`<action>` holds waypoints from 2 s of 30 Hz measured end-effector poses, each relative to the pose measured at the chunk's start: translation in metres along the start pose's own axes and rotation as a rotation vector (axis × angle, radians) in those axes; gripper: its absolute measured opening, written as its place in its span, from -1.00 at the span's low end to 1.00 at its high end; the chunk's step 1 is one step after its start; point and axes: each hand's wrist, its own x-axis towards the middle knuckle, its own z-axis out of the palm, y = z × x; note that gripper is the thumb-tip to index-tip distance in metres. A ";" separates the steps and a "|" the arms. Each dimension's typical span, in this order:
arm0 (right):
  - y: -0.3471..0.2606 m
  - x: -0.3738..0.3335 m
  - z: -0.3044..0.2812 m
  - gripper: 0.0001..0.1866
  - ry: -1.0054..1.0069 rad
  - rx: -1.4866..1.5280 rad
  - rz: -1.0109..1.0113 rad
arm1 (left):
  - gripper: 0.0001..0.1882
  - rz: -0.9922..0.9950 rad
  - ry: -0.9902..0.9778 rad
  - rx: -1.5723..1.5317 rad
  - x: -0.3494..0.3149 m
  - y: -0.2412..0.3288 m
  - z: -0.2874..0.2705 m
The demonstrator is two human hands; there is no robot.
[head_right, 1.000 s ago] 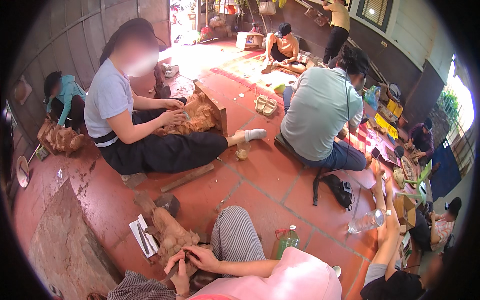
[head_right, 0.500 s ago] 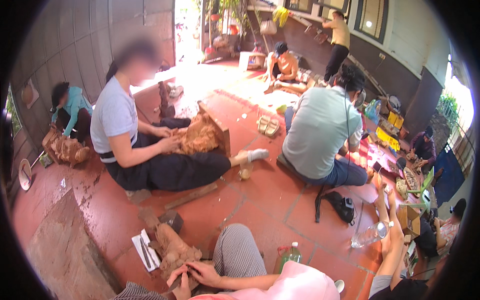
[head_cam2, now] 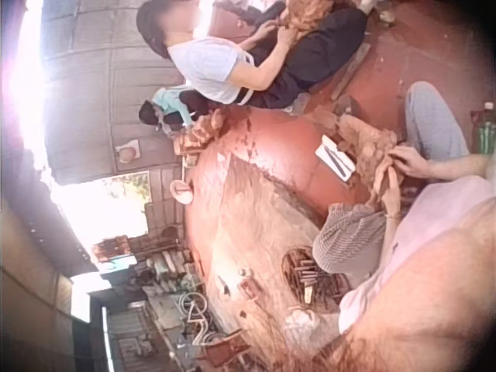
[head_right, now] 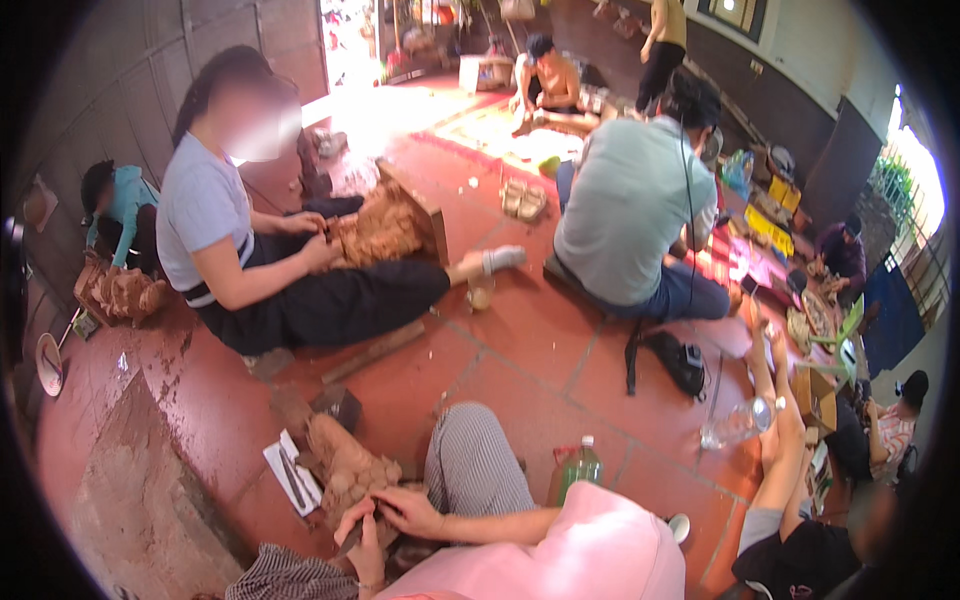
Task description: The person sits on the floor and carves a wooden sculpture using a knife. They hold the wood with one hand and carefully shape it with the other, occasionally adjusting their grip and the position of the piece.
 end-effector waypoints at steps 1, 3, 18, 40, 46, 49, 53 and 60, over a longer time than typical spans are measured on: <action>-0.006 0.001 -0.004 -0.64 -0.008 0.021 0.005 | -0.84 0.003 0.001 0.011 0.000 0.003 0.001; -0.011 0.003 -0.007 -0.64 -0.010 0.029 -0.024 | -0.85 0.027 -0.007 0.038 0.001 0.007 0.000; -0.031 -0.006 -0.007 -0.56 -0.182 -0.101 -0.148 | -0.83 -0.084 -0.177 0.080 -0.015 0.001 -0.032; -0.034 0.007 0.002 -0.47 -0.062 -0.002 -0.023 | -0.86 -0.040 -0.119 -0.091 0.004 -0.017 -0.022; -0.025 -0.004 -0.002 -0.47 -0.201 -0.017 -0.035 | -0.86 -0.073 -0.184 -0.094 -0.006 -0.028 -0.035; -0.031 0.005 0.003 -0.49 -0.079 0.016 0.034 | -0.86 -0.067 -0.149 -0.101 0.010 -0.020 -0.023; -0.024 -0.001 -0.002 -0.44 -0.183 -0.019 -0.001 | -0.86 -0.097 -0.204 -0.095 0.003 -0.026 -0.034; -0.033 0.003 -0.001 -0.39 -0.111 0.011 0.000 | -0.86 -0.085 -0.146 -0.124 0.010 -0.017 -0.027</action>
